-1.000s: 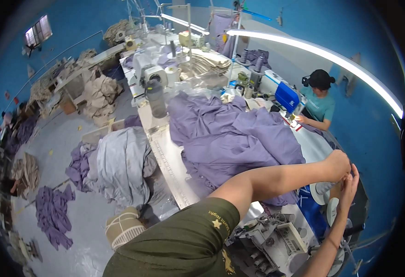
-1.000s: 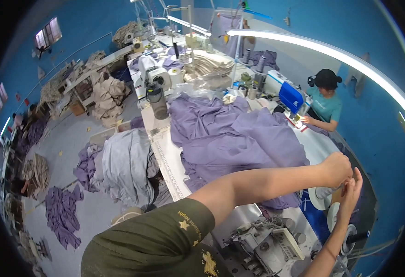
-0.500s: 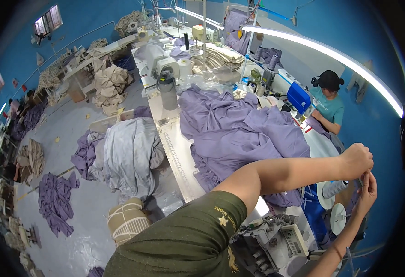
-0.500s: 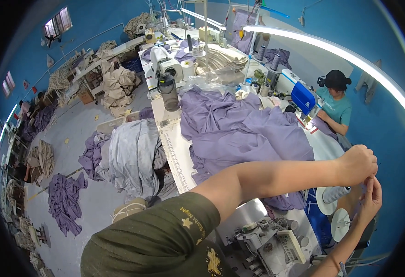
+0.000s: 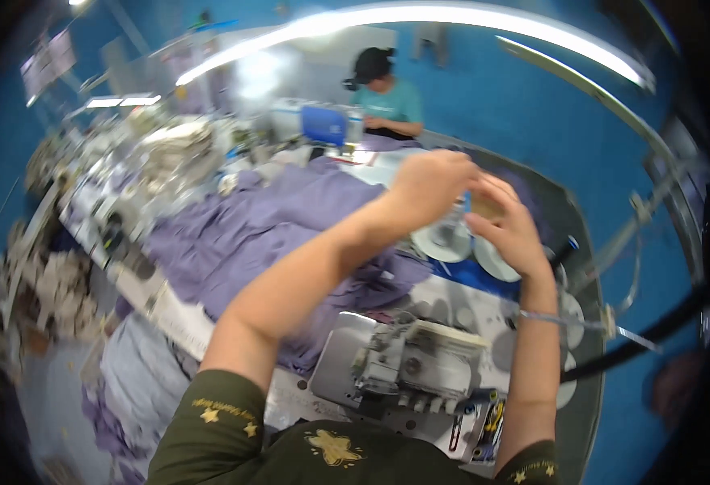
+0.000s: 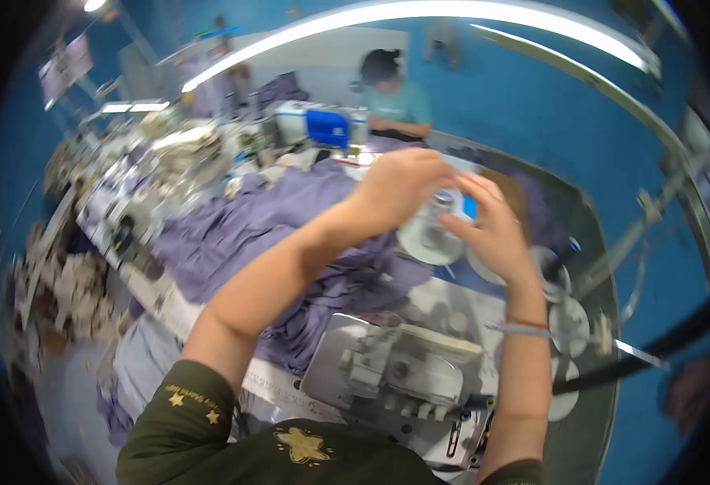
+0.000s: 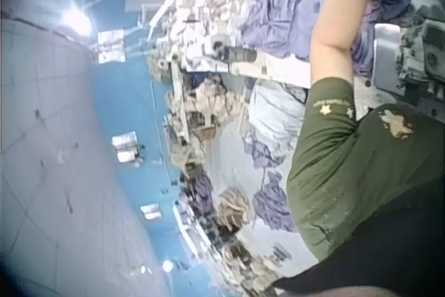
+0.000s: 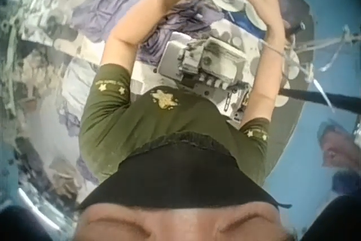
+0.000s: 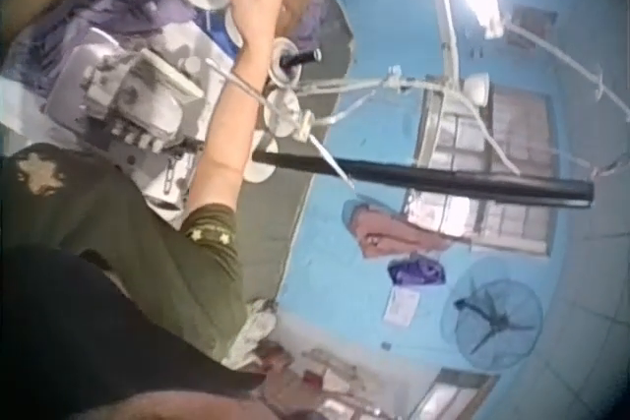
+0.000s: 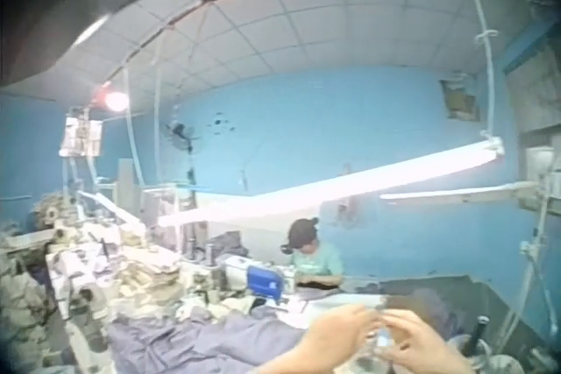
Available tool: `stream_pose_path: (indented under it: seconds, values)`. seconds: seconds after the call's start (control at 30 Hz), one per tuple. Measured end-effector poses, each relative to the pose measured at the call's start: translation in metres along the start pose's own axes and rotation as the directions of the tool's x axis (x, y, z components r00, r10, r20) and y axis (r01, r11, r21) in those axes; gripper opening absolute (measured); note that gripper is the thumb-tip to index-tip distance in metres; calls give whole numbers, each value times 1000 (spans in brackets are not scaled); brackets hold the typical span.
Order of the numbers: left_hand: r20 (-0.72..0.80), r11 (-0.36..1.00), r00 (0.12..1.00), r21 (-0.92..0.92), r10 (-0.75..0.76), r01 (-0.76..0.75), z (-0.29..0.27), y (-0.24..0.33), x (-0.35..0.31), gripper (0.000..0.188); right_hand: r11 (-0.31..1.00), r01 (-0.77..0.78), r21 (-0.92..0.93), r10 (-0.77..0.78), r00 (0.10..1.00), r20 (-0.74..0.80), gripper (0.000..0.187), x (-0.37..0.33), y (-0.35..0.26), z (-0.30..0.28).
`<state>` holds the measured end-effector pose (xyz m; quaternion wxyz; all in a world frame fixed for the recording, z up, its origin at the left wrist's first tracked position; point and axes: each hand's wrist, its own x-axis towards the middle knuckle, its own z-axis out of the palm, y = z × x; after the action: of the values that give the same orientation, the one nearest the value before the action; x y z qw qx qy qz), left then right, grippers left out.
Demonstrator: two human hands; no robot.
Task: The recorder gathers thread spools, inspects a garment, and then threads an industrial overlock sewing machine in a garment manufacturing environment.
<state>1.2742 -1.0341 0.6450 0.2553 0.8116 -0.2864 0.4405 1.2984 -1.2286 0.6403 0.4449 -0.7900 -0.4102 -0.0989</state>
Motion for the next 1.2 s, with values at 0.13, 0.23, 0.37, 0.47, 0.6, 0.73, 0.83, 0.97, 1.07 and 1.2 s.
stream_pose_path:
  seconds: [0.13, 0.23, 0.37, 0.47, 0.6, 0.73, 0.83, 0.97, 1.07, 1.2]
  values:
    - [28, 1000, 999, -17, 18, -17, -1, 7, 8, 7, 935, -125, 333, 158, 985, -73, 51, -5, 2, -6]
    - [67, 1000, 998, 26, -17, 15, 1, 19, 13, 6, 590, -230, 774, 320, 947, 37, 46, -10, -1, -10]
    - [133, 997, 991, 71, -23, 14, 0, 22, 12, 6, 672, -229, 704, 287, 957, 38, 35, -13, 0, -3]
    - [137, 997, 991, 73, 10, -20, -1, 24, 11, 7, 723, -258, 641, 340, 940, -5, 24, -14, 5, 2]
    - [171, 995, 985, 103, -1, -17, -4, 22, 12, 7, 768, -257, 587, 315, 949, 4, 19, -16, 18, 5]
    - [80, 994, 994, 88, -70, 63, -15, 12, 21, 7, 858, -257, 445, 327, 941, -86, 18, -14, 32, 4]
    - [125, 988, 980, 5, -155, 156, -19, 13, 35, 14, 989, -15, 146, 66, 934, -351, 19, 7, 45, 0]
    - [426, 956, 866, -7, -262, 292, -25, 24, 59, 28, 976, -14, 220, 102, 914, -393, 19, 47, 53, 0]
    - [451, 951, 862, -85, -230, 298, -19, 17, 69, 30, 916, -68, 395, 179, 951, -251, 17, 50, 48, 1]
    - [372, 908, 917, -318, -144, 272, -15, 8, 68, 28, 908, -46, 415, 121, 980, -156, 17, 27, 24, 4]
